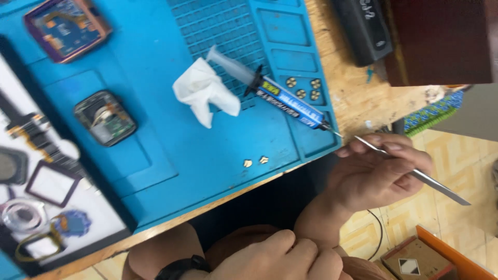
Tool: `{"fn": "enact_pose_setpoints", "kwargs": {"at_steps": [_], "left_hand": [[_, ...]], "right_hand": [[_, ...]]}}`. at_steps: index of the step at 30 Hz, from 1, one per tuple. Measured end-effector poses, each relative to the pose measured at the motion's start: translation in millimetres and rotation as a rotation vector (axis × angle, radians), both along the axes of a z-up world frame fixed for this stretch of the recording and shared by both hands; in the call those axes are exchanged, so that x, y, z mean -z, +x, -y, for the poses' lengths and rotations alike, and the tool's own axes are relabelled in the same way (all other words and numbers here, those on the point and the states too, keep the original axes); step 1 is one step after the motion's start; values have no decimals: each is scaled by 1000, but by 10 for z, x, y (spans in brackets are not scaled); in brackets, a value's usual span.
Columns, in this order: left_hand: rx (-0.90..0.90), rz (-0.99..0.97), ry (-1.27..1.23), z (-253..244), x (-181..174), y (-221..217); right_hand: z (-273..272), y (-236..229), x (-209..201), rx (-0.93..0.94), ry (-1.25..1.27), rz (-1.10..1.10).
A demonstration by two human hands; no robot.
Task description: The person uses a metal tool to apply adhesive from a syringe onto small electronic components on a blue work mat. The person then uses the tool to manipulate and position the components while working on a disassembled smartwatch.
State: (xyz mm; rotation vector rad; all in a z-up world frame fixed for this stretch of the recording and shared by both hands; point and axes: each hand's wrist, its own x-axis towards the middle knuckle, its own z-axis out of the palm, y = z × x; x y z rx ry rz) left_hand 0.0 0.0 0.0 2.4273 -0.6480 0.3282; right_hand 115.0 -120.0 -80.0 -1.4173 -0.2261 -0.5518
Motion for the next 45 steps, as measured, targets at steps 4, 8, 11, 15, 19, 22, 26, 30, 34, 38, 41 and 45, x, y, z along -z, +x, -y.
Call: {"fn": "enact_pose_setpoints", "kwargs": {"at_steps": [4,8,11,15,19,22,26,30,34,38,41,45], "left_hand": [[-148,-15,59,-470,-406,82],[-648,-758,-233,-527,-548,74],[-915,-289,-406,-498,-360,-59],[-836,-283,-356,-520,-273,-79],[-783,-353,-341,-528,-287,-87],[-767,-325,-337,-532,-288,-54],[-748,-297,-264,-533,-281,-12],[-748,-331,-257,-535,-295,34],[-723,-340,-284,-541,-263,36],[-775,-332,-279,-527,-254,47],[-759,-354,-252,-534,-250,57],[-731,-379,-238,-541,-249,61]], "right_hand": [[-41,-113,-132,53,23,-109],[41,-87,-231,103,29,16],[172,-130,-284,119,74,56],[266,-213,-353,20,76,41],[1,-277,-512,-45,-18,181],[-179,-323,-552,-166,-89,138],[-308,-335,-527,-271,-166,180],[-348,-313,-490,-353,-204,154],[-418,-335,-478,-326,-232,109],[-404,-331,-435,-308,-231,48],[-403,-317,-417,-296,-224,36],[-398,-293,-382,-296,-201,33]]}}
